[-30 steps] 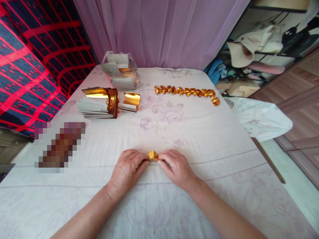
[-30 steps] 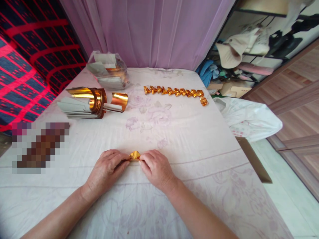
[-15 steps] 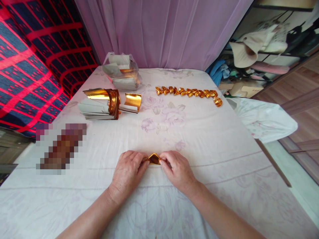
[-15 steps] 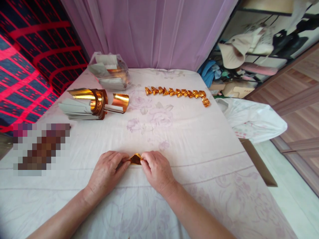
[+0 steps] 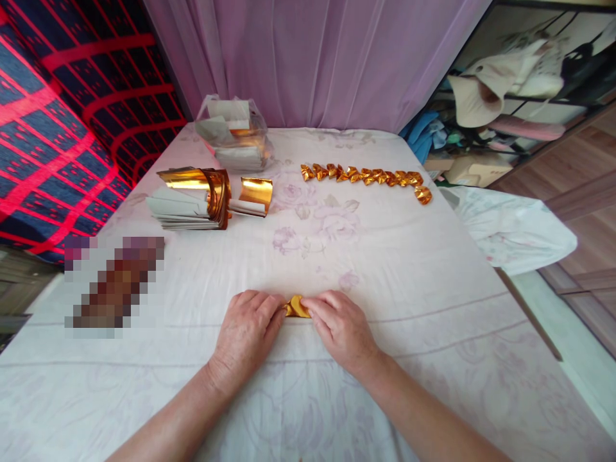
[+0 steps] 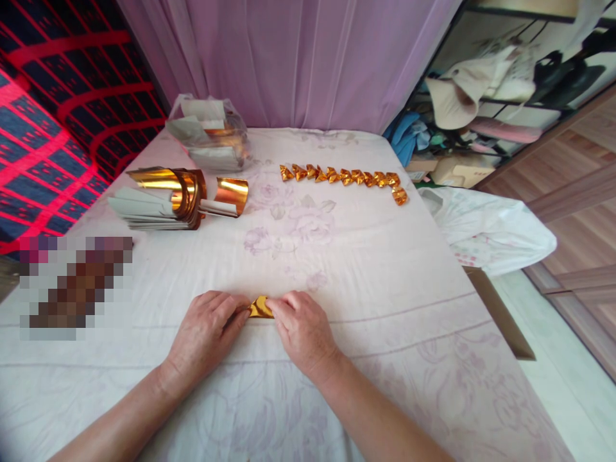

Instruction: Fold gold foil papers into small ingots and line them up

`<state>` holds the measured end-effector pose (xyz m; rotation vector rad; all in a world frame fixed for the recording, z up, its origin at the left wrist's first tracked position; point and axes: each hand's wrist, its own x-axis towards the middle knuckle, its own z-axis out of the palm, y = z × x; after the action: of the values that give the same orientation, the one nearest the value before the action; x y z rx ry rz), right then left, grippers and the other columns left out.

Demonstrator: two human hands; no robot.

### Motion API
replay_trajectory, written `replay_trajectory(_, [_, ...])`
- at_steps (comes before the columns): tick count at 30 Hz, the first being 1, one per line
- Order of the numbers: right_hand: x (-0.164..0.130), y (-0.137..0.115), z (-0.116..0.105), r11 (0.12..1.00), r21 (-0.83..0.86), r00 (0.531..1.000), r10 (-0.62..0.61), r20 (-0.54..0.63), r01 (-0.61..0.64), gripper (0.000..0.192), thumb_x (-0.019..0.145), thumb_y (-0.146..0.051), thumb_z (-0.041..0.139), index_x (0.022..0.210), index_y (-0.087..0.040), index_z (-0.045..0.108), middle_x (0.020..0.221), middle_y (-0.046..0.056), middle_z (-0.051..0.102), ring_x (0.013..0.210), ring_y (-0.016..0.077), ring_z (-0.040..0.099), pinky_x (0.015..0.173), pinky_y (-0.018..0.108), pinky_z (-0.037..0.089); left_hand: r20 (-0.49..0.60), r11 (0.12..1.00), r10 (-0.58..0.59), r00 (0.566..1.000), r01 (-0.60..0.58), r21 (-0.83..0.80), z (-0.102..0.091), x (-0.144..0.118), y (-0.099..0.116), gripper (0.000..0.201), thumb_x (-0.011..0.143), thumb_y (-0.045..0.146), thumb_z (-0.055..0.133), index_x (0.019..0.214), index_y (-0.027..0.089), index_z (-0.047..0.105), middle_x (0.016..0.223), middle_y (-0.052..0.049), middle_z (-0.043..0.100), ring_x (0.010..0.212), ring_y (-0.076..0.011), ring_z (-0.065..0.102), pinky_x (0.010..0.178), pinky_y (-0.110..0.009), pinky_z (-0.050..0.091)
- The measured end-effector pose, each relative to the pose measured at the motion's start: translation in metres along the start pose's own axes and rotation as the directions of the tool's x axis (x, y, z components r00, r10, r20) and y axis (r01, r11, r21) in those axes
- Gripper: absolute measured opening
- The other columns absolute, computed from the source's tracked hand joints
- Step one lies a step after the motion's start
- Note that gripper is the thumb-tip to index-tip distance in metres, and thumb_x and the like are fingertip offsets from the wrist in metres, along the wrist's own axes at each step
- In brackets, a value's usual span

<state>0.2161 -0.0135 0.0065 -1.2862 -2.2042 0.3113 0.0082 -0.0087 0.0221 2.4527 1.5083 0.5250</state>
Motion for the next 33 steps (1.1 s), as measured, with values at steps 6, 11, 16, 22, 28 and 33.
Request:
replay_trajectory(6, [-0.0001, -0.0012, -0.0001, 1.0, -0.005, 1.0, -0.002, -0.003, 0.002, 0.026, 0.096, -0.016, 0.047, 0.108, -0.02, 0.07, 0.087, 0.006, 0.065, 0.082, 0.0173, 0.059, 0.075, 0.029, 0.048, -0.027, 0.998, 0.064, 0.998, -0.063, 0.032, 0.0022, -0.0024, -0.0028, 0.021, 0.096, 0.024, 0.053, 0.112, 0.026, 0.067, 0.087, -0.003, 0.067, 0.08, -0.0221, 0.057, 0.073, -0.038, 0.043])
replay_trajectory(11, [0.0008, -0.0036, -0.0015, 0.998, -0.062, 1.0, -0.003, 0.019, 0.004, 0.026, 0.096, -0.015, 0.049, 0.112, -0.021, 0.068, 0.087, 0.005, 0.064, 0.081, 0.0172, 0.057, 0.076, 0.029, 0.049, -0.042, 0.994, 0.094, 0.995, -0.091, 0.064, 0.0039, -0.0041, -0.0049, 0.025, 0.093, 0.021, 0.057, 0.116, 0.028, 0.068, 0.088, -0.003, 0.066, 0.08, -0.0214, 0.055, 0.073, -0.037, 0.043])
replay_trajectory(16, [0.002, -0.0051, -0.001, 0.98, -0.194, 0.998, -0.029, 0.06, 0.04, 0.028, 0.092, -0.014, 0.056, 0.116, -0.021, 0.067, 0.085, 0.005, 0.061, 0.078, 0.0171, 0.056, 0.072, 0.028, 0.047, -0.028, 0.987, 0.121, 0.992, -0.117, 0.111, 0.0021, -0.0042, -0.0015, 0.026, 0.092, 0.02, 0.058, 0.116, 0.025, 0.067, 0.087, -0.004, 0.065, 0.079, -0.0216, 0.055, 0.073, -0.037, 0.044])
replay_trajectory(22, [0.0031, -0.006, -0.0034, 0.972, -0.23, 0.996, -0.035, 0.079, 0.053, 0.027, 0.094, -0.015, 0.052, 0.114, -0.021, 0.068, 0.083, 0.004, 0.06, 0.075, 0.0165, 0.055, 0.069, 0.029, 0.045, 0.002, 0.986, 0.114, 0.993, -0.113, 0.123, -0.0007, -0.0034, -0.0001, 0.027, 0.091, 0.02, 0.059, 0.117, 0.025, 0.068, 0.087, -0.004, 0.064, 0.08, -0.0217, 0.055, 0.072, -0.037, 0.043])
replay_trajectory(28, [0.0029, -0.0051, -0.0045, 0.996, -0.092, 0.998, 0.005, 0.058, 0.0, 0.024, 0.095, -0.023, 0.053, 0.111, -0.02, 0.07, 0.085, 0.005, 0.061, 0.08, 0.017, 0.056, 0.074, 0.029, 0.046, 0.01, 1.0, 0.025, 1.0, -0.025, 0.006, 0.0013, -0.0012, -0.0037, 0.025, 0.093, 0.024, 0.057, 0.113, 0.031, 0.071, 0.089, -0.003, 0.065, 0.083, -0.0207, 0.057, 0.074, -0.037, 0.042])
replay_trajectory(33, [0.0072, -0.0085, 0.0005, 0.995, -0.079, 0.998, 0.059, -0.013, -0.059, 0.018, 0.095, -0.026, 0.055, 0.098, -0.024, 0.073, 0.077, 0.002, 0.061, 0.075, 0.0152, 0.058, 0.071, 0.027, 0.043, -0.002, 1.0, -0.003, 1.0, 0.003, -0.015, 0.0021, 0.0005, -0.0033, 0.023, 0.095, 0.03, 0.057, 0.111, 0.031, 0.073, 0.087, -0.003, 0.066, 0.082, -0.0195, 0.057, 0.074, -0.036, 0.041])
